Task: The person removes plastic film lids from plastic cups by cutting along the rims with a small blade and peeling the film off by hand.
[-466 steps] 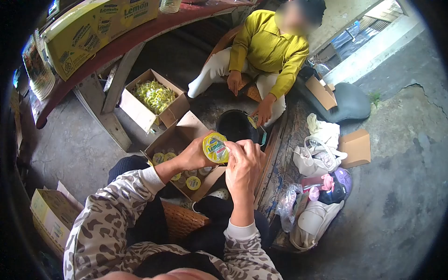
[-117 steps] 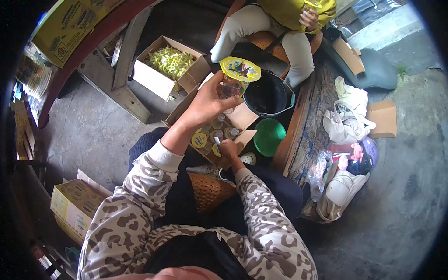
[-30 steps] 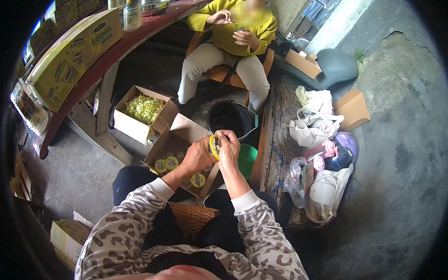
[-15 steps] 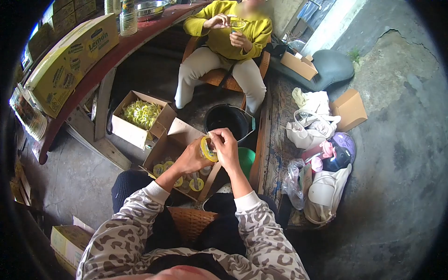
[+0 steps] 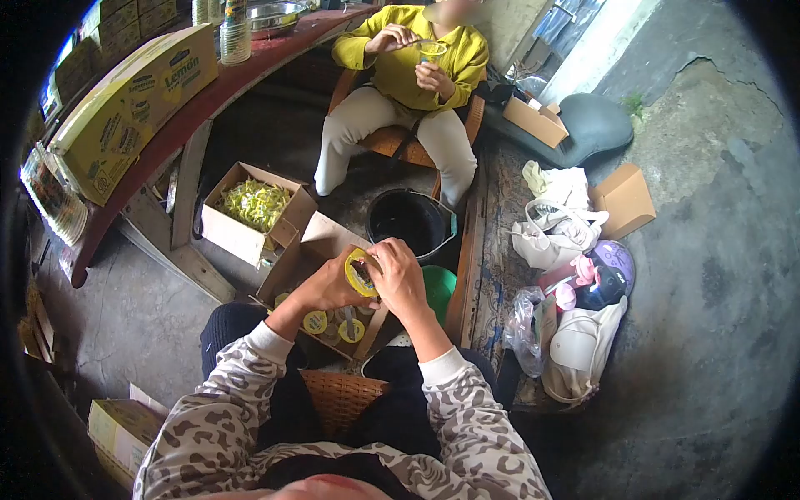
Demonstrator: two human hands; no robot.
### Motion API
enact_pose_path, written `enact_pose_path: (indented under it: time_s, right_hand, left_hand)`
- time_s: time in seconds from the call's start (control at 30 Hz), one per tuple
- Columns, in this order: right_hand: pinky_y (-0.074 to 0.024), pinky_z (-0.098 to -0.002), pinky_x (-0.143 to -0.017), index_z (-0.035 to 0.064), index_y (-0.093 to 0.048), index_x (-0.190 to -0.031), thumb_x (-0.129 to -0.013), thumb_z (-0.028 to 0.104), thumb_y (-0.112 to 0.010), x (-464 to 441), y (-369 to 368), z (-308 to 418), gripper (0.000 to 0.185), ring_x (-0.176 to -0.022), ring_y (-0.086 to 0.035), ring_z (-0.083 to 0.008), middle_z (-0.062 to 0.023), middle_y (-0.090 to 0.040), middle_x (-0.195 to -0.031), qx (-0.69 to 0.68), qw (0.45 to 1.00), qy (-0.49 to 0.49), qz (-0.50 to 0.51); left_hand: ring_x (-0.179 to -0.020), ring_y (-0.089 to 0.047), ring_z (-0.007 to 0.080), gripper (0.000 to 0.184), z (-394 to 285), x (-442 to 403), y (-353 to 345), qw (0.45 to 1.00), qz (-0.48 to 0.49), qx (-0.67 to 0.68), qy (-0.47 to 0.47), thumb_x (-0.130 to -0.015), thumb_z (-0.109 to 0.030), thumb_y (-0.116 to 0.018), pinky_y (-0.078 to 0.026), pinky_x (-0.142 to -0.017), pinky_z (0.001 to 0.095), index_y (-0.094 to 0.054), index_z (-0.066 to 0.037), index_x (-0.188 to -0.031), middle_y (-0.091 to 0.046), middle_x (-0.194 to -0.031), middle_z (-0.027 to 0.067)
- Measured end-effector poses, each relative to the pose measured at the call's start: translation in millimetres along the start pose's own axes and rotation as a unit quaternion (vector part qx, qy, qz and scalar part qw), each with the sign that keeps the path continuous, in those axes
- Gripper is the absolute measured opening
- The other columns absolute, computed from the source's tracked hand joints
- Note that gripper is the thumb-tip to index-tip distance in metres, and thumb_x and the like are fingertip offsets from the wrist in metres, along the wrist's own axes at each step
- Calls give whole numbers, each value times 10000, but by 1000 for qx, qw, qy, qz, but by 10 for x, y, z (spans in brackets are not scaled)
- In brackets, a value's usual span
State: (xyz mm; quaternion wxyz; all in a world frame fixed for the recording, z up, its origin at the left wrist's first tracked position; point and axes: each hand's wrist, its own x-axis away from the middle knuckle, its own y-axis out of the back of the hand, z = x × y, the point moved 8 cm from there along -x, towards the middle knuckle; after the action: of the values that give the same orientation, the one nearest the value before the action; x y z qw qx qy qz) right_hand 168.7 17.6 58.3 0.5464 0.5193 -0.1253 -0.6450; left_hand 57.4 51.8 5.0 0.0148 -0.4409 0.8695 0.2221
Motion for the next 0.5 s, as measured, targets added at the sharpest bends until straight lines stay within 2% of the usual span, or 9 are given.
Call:
enact_pose_path:
  time_s: [0.1, 0.17, 0.2, 0.33, 0.5]
  right_hand:
    - [-514, -419, -815, 50, -597, -951, -795, 48, -754, 4, 21, 83, 222, -896, -626, -309, -100, -631, -921, 7, 1000, 22, 0]
    - [-514, -418, -802, 53, -588, -942, -791, 42, -752, 4, 36, 142, 224, -885, -628, -305, -95, -633, -906, -2, 999, 32, 4]
    - [-502, -419, -794, 59, -581, -934, -789, 62, -750, -3, 44, 180, 222, -882, -614, -295, -93, -611, -903, 8, 998, 55, 5]
    - [-470, -412, -794, 67, -584, -932, -791, 116, -736, -25, 48, 285, 213, -883, -580, -275, -88, -558, -900, 98, 991, 87, 39]
    - [-467, -413, -781, 62, -586, -928, -815, 117, -695, -6, 19, 279, 166, -876, -588, -277, -89, -575, -895, 130, 985, 91, 73]
  left_hand:
    - [-1023, -688, 302, 846, 10, 7, 34, 999, 40, 8, 21, -600, -324, -958, -530, -891, 390, -529, -16, -1260, -693, -1089, 152]
    - [-1017, -674, 360, 797, -13, 5, 41, 997, 76, -15, 21, -593, -360, -959, -528, -865, 410, -546, 3, -1169, -685, -1064, 191]
    - [-974, -684, 355, 702, -25, 0, 62, 998, 64, -8, 2, -596, -358, -947, -531, -838, 408, -598, -3, -1092, -702, -1007, 191]
    - [-860, -699, 352, 567, -55, 8, 35, 997, 81, -8, -4, -604, -312, -914, -532, -796, 404, -633, -15, -997, -711, -881, 184]
    - [-850, -698, 354, 543, -27, 15, -4, 996, 86, -12, -16, -602, -279, -892, -533, -776, 403, -624, -23, -998, -712, -887, 178]
